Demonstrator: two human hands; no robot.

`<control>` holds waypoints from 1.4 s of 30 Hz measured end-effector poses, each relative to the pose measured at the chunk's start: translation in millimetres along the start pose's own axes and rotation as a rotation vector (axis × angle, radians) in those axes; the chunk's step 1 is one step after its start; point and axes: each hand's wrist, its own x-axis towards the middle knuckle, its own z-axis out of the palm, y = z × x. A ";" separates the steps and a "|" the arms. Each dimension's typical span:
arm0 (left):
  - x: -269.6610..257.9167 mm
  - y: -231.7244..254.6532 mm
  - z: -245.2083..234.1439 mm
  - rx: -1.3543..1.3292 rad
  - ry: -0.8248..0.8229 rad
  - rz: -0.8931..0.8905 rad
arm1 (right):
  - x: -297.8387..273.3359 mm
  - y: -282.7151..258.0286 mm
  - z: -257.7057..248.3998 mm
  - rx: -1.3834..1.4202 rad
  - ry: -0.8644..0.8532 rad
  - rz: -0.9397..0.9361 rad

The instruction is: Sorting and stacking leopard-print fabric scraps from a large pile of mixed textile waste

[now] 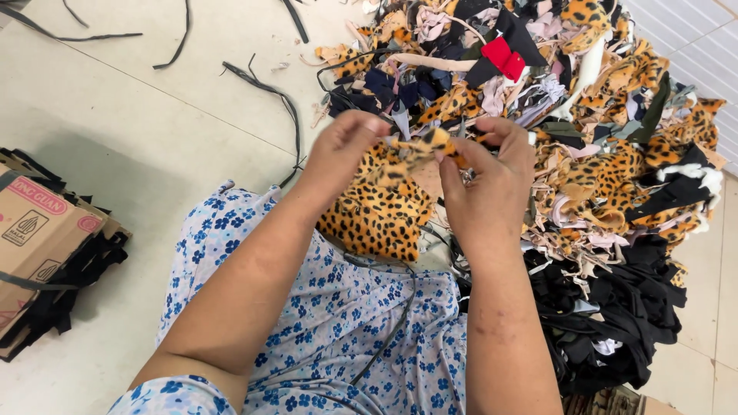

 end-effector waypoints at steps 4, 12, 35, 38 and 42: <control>5.7 -42.9 -21.1 -0.052 0.234 -0.180 | 0.9 10.0 18.1 0.102 -0.026 0.114; 5.8 -61.7 -31.2 -0.211 0.540 -0.352 | -26.6 25.9 48.4 1.054 0.164 0.899; 12.1 -88.0 -15.2 0.857 -0.343 -0.506 | -156.9 123.2 163.1 0.791 0.134 1.128; 18.7 -92.9 -18.3 0.816 -0.277 -0.565 | -173.2 142.8 165.0 0.576 -0.036 1.141; 25.3 -111.1 -20.0 0.927 -0.271 -0.587 | -167.5 141.5 160.4 0.210 -0.087 1.026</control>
